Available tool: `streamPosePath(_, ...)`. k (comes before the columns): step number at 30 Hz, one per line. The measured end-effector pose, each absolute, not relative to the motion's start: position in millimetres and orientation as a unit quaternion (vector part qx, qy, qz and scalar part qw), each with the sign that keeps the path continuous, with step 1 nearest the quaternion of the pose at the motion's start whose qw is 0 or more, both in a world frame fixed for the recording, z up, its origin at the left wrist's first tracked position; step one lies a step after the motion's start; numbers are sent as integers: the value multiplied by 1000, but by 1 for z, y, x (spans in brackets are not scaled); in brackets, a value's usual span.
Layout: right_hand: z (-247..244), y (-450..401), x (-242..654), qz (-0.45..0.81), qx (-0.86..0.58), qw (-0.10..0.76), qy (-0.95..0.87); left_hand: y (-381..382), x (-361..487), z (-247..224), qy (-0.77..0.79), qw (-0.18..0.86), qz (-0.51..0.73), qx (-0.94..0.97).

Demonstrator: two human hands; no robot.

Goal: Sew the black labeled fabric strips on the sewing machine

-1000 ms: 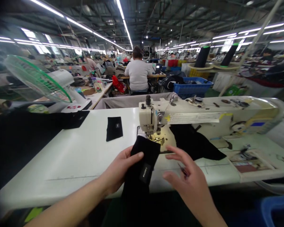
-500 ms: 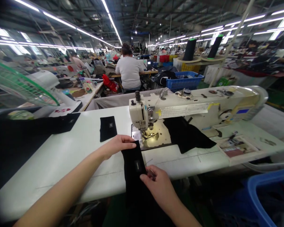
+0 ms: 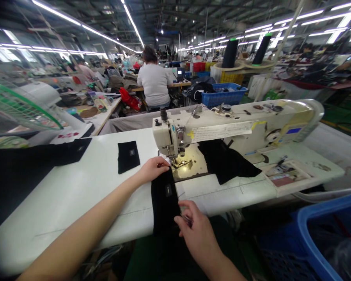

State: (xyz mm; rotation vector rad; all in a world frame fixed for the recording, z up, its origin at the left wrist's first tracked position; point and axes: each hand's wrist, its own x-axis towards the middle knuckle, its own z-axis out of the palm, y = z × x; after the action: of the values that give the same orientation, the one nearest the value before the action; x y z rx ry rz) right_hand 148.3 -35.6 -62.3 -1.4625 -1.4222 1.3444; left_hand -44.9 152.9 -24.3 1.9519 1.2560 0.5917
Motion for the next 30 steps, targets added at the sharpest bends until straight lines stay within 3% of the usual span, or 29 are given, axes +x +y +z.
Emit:
streamPosePath(8,-65,-38,158,417,-484,372,-674,135,-36,-33,431,83,245,865)
streamPosePath(11,-65,-35,163,273,-392,426,-768,132,-39,-36,396,86,221,887)
streamPosePath(15,-65,-29,166,170,-394,405,-807,136,-44,-38,370,63,225,899)
streamPosePath(30,-69,-24,163,147,-390,428,-802,147,-47,-46,335,85,286,894)
